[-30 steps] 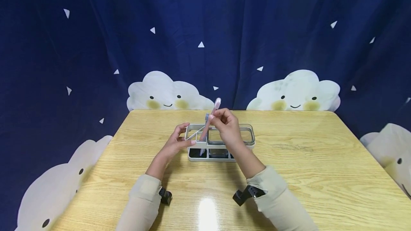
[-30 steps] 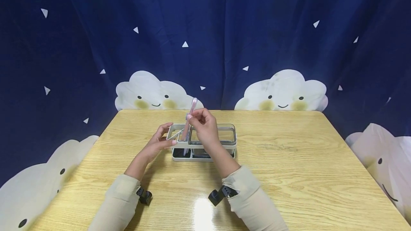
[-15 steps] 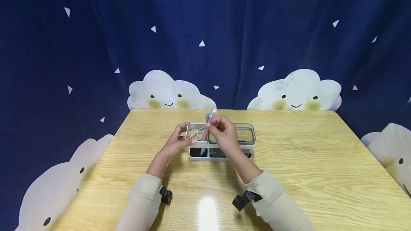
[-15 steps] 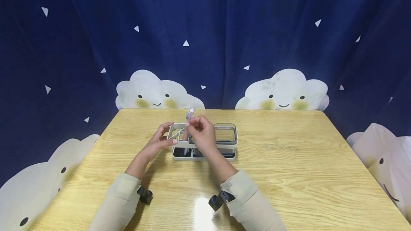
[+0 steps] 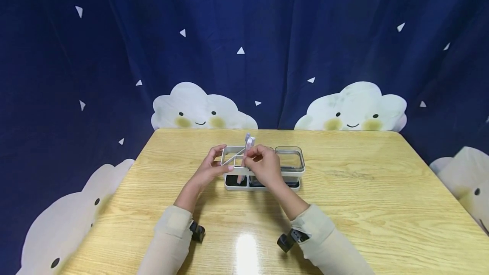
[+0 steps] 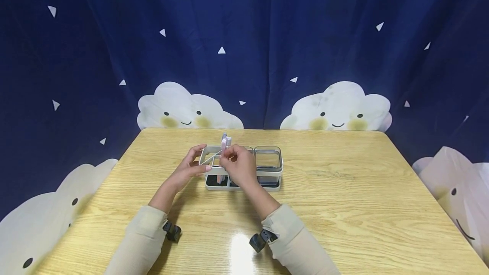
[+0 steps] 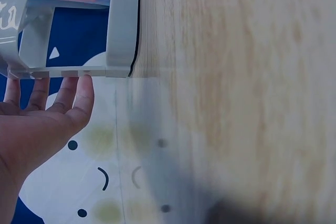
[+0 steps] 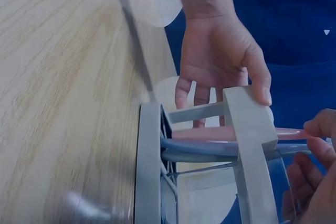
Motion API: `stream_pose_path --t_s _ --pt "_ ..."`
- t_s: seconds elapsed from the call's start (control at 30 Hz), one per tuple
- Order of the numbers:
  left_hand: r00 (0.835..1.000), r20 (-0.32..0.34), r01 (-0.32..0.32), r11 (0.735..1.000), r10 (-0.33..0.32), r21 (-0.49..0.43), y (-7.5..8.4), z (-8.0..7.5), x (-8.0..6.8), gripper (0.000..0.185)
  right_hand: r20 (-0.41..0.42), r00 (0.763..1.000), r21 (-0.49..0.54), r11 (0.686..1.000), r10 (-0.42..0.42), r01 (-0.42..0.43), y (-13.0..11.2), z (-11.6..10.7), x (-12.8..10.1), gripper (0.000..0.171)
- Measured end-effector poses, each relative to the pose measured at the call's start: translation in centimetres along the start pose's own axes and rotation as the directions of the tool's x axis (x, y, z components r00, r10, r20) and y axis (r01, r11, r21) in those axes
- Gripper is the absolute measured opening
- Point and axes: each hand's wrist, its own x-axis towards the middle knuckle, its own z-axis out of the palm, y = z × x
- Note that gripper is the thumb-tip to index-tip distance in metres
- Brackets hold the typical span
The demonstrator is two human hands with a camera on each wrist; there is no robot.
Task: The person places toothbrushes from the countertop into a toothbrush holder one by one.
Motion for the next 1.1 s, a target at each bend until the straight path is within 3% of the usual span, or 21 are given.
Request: stream_pose_path --t_s 0.17,0.33,0.53,0.77,0.93,1.1 --pt "1.0 0.001 0.01 1.0 -0.01 0.006 0.2 0.1 -0.2 0.072 0.025 0.999 -0.163 0.986 -0.03 0.033 -0.1 0.1 -0.1 0.006" --pt "1.0 -0.004 0.013 1.0 -0.013 0.011 0.2 0.0 -0.3 0.073 0.042 0.998 -0.228 0.973 -0.039 0.048 -0.2 0.1 0.1 0.008" --pt "1.0 -0.011 0.015 1.0 -0.015 0.016 0.1 -0.2 -0.2 0.073 0.063 0.998 -0.236 0.972 -0.007 0.022 -0.3 0.0 0.2 0.009" --pt "0.999 -0.036 0.032 0.994 -0.029 0.1 0.5 0.1 -0.5 0.074 0.049 0.998 -0.229 0.973 0.035 -0.023 -0.5 -1.8 -0.4 0.016" --pt "0.996 -0.083 0.032 0.985 -0.018 0.171 -0.9 -0.2 -0.8 0.08 0.051 0.998 -0.232 0.972 -0.022 0.034 -0.3 -3.5 -1.5 0.017" --pt "0.985 -0.172 0.041 0.954 0.011 0.297 -2.2 -0.6 -1.8 0.08 0.035 0.995 -0.249 0.963 -0.096 0.102 0.6 -5.5 -2.4 0.01"
